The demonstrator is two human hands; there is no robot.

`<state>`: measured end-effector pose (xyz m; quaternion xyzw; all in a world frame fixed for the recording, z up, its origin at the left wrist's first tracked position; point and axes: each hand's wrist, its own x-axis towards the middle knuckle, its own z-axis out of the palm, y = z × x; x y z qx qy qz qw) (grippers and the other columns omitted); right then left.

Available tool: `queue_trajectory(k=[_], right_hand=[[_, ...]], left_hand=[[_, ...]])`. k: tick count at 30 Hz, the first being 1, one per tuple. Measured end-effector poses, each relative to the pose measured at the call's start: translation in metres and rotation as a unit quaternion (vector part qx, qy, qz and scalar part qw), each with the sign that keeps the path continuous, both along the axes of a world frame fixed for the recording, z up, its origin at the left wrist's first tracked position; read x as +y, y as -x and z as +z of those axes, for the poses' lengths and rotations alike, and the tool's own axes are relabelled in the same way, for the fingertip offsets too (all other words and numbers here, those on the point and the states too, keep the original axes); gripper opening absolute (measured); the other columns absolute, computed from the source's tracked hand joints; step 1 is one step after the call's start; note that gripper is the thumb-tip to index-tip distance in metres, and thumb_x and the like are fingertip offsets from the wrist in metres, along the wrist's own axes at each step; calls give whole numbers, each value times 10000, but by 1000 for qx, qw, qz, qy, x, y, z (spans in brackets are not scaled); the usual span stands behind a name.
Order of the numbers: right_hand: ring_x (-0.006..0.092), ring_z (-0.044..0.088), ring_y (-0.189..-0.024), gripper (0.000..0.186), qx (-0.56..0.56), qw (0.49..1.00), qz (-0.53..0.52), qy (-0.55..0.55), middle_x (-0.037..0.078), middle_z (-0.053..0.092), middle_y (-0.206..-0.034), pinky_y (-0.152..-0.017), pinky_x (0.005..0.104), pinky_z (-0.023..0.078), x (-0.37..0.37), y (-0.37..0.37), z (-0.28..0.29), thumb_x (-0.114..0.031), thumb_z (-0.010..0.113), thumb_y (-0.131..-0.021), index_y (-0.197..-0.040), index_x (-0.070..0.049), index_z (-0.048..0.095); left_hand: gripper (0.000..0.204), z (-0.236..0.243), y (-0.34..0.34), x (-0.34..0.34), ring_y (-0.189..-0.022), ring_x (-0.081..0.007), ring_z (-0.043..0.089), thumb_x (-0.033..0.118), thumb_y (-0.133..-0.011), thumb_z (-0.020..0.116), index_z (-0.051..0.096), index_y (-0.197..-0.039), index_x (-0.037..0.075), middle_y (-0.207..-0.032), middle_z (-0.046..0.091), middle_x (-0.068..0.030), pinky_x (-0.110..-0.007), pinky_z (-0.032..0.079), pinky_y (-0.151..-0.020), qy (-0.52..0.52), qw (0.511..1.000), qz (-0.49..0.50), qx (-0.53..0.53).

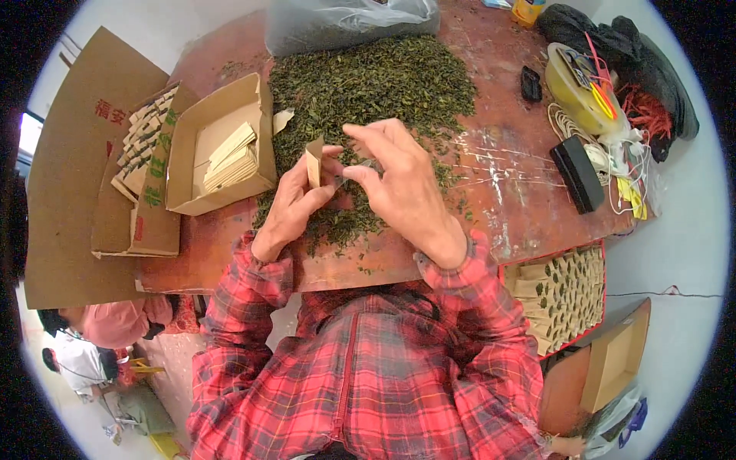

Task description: Filling paper tubes with loose dried herbs/tobacco using a manual tube-filling tool.

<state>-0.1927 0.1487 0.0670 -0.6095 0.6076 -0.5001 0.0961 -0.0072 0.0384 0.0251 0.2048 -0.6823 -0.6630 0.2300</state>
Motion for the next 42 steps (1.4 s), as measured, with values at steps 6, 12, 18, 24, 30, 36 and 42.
queue_trajectory(k=[6,12,18,24,30,36,42], right_hand=[[297,692,-934,377,-23,998,63,5,140,687,-1054,-838,403,556,-29,7,-13,-60,781,-844,-1214,-6,735],[165,658,-842,101,-118,982,109,-97,70,699,-911,-729,307,520,-32,3,-9,-56,782,-895,-966,14,768],[130,631,-783,152,-109,989,83,-63,60,689,-869,-703,287,494,-28,-2,-15,-111,795,-948,-912,29,748],[223,653,-650,74,-100,993,60,4,116,650,-778,-587,365,501,-29,-10,-16,-39,772,-901,-875,22,739],[178,686,-794,60,-66,995,68,-13,104,712,-886,-698,304,533,-27,-11,-14,21,708,-937,-968,55,747],[176,719,-808,124,-38,999,38,1,116,750,-933,-717,303,561,-27,-13,-13,17,711,-932,-1046,50,748],[149,730,-801,242,-88,996,9,0,83,760,-952,-727,292,579,-24,-18,-13,32,733,-920,-1161,7,735]], left_hand=[[591,-15,-1,-14,-960,-142,615,125,-891,559,566,-1464,-19,-1149,703,-81,-318,534,-884,-50,994,-80,58],[537,-18,-5,-19,-870,-155,636,260,-936,591,629,-1386,-29,-1116,744,-94,-305,520,-794,-118,967,-205,93],[725,-18,-6,-18,-902,-185,654,552,-934,624,630,-1335,-51,-1166,716,-148,-310,518,-766,-133,967,-216,32],[670,-20,-4,-15,-867,-166,650,577,-1066,544,649,-1338,-26,-1146,726,-114,-315,530,-777,-177,959,-196,102],[718,-20,-6,-17,-908,-173,648,647,-1029,596,628,-1313,-11,-1144,678,-106,-297,522,-760,-141,971,-182,66],[655,-17,-4,-17,-913,-155,641,593,-1044,608,620,-1325,1,-1123,664,-77,-289,517,-793,-134,973,-179,58],[584,-20,-4,-16,-948,-132,599,512,-1085,588,555,-1465,70,-1116,667,-47,-301,513,-857,-101,978,-162,85]])
